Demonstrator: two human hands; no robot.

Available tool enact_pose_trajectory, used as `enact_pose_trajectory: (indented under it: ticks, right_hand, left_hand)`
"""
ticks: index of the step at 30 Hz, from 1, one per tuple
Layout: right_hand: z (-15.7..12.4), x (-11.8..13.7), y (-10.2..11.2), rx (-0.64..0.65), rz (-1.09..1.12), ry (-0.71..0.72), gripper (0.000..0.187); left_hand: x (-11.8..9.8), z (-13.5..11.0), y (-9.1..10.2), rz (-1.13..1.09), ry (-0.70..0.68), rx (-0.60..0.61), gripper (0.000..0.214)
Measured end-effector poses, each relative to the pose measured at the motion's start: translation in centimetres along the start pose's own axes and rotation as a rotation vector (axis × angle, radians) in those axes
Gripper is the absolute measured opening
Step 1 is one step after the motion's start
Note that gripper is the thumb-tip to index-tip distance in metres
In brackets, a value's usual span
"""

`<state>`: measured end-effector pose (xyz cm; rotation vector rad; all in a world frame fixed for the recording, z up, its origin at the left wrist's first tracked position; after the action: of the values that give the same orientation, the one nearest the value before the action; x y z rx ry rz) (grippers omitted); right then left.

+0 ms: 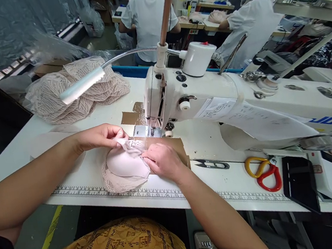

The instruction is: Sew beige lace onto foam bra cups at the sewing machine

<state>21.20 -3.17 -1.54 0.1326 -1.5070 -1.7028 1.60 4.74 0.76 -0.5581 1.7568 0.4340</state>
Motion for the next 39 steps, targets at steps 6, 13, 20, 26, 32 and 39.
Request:
enact_pose_trajectory:
  ticks: [6,13,20,26,32,39]
  right_hand:
    - [0.1,0.0,0.1,0.012,0.012,-0.014,0.020]
    - [0.0,0.1,0.2,0.012,0.037,-0.029,0.023]
    - [0.1,0.0,0.4,-0.002,-0.009,-0.024,0.039]
    - [-0.2,-0.1,0.7,-0.038,-0.039,-0.021,0.043]
    - [-0.3,0.0,1.8,-0.206,-0.028,-0.065,0.026]
    - [-0.2,-0.3,1.0,-0.026,-0.090,-0.080,0.033]
  left_hand:
    - [0.1,0.0,0.3,-0.272,-0.056,-0.184,0.038]
    - [0.2,-0.1,0.5,-0.257,-0.205,-0.500,0.036]
    - [0.5,-0.4,1.6,0.185,-0.290,-0.716,0.017]
    - [-1.7,-2.7,-2.5,0.832,-0.353,-0.677,0.020]
    - [0.7,-1.3,-8.5,1.230,-0.226,-0.204,0.043]
    - [0.5,-0.8,-8.2,1.140,-0.336,0.045,0.045]
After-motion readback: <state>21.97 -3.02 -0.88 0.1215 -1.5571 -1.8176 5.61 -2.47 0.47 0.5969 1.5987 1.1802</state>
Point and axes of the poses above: each hand's wrist, its own z-axis towards the middle knuckle, its own y-axis out of the back of the hand, x = y × z, the point moved 4 cm from there along z, towards the middle knuckle, and after that the axes turned 2 degrees about -z, right-handed, at the moved point
